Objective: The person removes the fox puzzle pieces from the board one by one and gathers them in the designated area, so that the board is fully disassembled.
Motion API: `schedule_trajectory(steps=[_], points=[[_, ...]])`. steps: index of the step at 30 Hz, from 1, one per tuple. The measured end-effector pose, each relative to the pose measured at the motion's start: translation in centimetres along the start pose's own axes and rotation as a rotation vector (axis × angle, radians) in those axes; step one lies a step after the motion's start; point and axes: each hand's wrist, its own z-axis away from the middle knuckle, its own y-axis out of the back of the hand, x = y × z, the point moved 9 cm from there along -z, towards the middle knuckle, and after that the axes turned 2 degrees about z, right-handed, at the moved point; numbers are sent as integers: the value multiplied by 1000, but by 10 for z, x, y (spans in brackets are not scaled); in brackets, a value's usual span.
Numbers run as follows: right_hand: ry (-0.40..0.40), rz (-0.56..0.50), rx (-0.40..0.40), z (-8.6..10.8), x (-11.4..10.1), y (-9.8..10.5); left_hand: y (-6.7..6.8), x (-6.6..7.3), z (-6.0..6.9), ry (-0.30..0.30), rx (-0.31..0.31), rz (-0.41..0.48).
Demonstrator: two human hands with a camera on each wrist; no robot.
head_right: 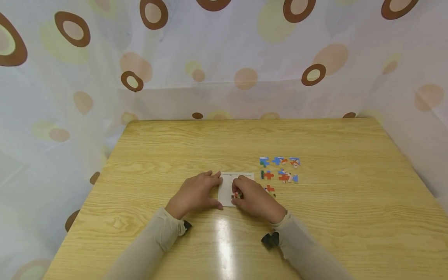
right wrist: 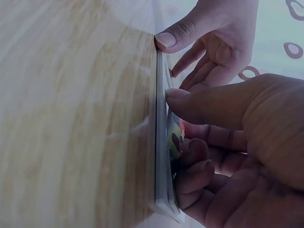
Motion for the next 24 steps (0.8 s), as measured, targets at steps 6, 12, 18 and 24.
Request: schedule_trajectory(steps=[6,12,18,24], points=[[-77,-23,-20,2,5,0,0,0,-1,-1,4,-10],[-114,-16,-36,3,6,1,-2,1,0,-2,4,-10],[-126,-28,-39,4,7,2,-2,1,0,-4,9,-4],[-112,-61,-40,3,7,3,1,2,1,-7,7,0]])
